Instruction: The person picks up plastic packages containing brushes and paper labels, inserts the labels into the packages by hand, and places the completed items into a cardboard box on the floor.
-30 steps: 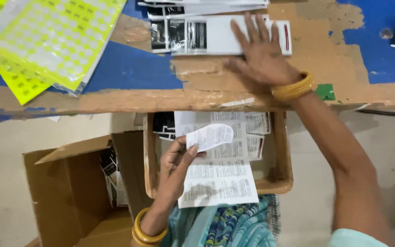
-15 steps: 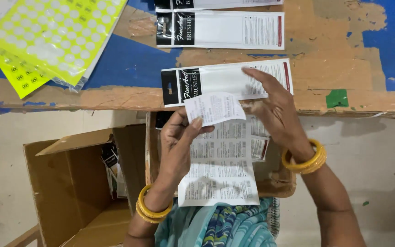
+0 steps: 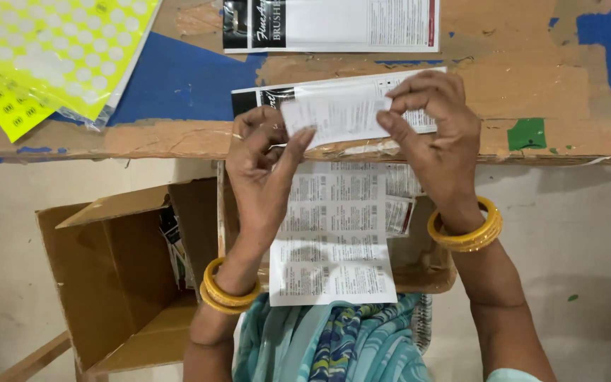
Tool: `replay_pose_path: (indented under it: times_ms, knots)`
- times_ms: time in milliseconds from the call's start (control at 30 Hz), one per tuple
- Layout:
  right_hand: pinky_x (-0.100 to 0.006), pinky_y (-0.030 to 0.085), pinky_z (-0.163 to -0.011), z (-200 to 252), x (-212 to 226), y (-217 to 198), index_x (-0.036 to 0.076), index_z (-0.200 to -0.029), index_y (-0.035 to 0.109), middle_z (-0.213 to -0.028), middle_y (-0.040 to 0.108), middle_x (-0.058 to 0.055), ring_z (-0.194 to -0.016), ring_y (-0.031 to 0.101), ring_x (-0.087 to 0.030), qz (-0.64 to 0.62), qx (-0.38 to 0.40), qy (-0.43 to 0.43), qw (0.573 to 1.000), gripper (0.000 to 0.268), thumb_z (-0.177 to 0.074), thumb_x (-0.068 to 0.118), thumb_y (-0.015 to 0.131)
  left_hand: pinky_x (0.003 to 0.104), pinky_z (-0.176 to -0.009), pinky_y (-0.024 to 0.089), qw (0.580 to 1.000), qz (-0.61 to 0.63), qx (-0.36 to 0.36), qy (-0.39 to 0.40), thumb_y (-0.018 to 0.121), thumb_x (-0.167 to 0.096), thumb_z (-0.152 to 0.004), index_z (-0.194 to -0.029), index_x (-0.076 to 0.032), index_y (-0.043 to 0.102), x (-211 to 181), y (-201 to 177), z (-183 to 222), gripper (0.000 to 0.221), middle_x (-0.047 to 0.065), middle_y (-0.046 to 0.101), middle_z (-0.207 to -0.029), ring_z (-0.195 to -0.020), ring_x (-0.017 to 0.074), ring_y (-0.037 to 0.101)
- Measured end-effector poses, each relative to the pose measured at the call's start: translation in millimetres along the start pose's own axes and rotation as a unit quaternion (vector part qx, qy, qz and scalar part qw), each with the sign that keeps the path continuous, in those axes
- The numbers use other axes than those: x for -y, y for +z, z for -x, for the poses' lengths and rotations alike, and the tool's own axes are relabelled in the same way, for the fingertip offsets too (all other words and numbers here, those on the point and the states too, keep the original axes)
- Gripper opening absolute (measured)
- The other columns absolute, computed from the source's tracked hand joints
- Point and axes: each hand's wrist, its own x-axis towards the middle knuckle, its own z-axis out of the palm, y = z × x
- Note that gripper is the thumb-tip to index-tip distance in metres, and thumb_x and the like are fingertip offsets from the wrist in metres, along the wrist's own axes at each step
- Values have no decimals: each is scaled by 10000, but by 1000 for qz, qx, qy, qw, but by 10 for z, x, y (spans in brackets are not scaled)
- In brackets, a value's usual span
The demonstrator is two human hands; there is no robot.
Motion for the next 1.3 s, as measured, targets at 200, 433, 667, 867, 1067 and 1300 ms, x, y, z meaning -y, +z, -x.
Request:
replay_pose_path:
  times_ms: [200, 433, 667, 867, 1067, 1300]
  knots:
    - [-388, 495, -1083, -52, -298, 35, 23, -1008, 730, -1175, 708, -88, -1211, 610, -215, -20, 21, 35, 999, 147, -1033, 145, 809, 231, -740, 626, 997, -56, 10, -56, 745, -9, -934, -1468, -53, 493, 47, 32, -166, 592, 79, 694, -966, -831, 75, 679]
    - [-361, 516, -978, -52, -503, 105, 12, -1004, 742, -1100, 708, -83, -1130, 607, -202, 4, 31, 55, 998, 159, -1000, 144, 830, 325, -908, 626, 986, -164, 4, 1, 786, -2, -970, -1531, 28, 442, 178, 50, -213, 659, 111, 715, -1162, -963, 122, 723]
    - [-371, 507, -992, -59, -443, 149, 4, -1011, 742, -1112, 716, -93, -1164, 589, -223, 31, 34, 59, 997, 154, -985, 130, 826, 315, -879, 635, 989, -148, -11, -10, 775, -14, -958, -1511, 43, 434, 133, 66, -262, 651, 165, 599, -1324, -972, 130, 719]
    - [-360, 516, -1001, -50, -441, 155, 13, -1013, 749, -1118, 719, -85, -1193, 586, -223, 45, 36, 69, 996, 141, -981, 129, 822, 291, -872, 638, 984, -179, -6, 3, 779, -15, -966, -1523, 25, 430, 197, 51, -226, 658, 145, 626, -1221, -975, 128, 734]
    - [-369, 499, -1011, -45, -476, 162, -3, -1004, 741, -1129, 720, -91, -1186, 580, -225, 54, 41, 55, 996, 139, -990, 110, 821, 356, -931, 562, 974, -228, -18, -11, 805, -95, -945, -1514, -13, 455, 170, 26, -228, 673, 47, 724, -969, -951, 123, 726]
    - [-368, 489, -1030, -42, -440, 159, 2, -1016, 740, -1134, 714, -92, -1182, 576, -222, 54, 40, 65, 996, 144, -1009, 117, 826, 422, -1028, 396, 962, -273, -4, 14, 817, -141, -944, -1494, -22, 483, 214, 26, -220, 654, 17, 763, -867, -1035, 153, 578]
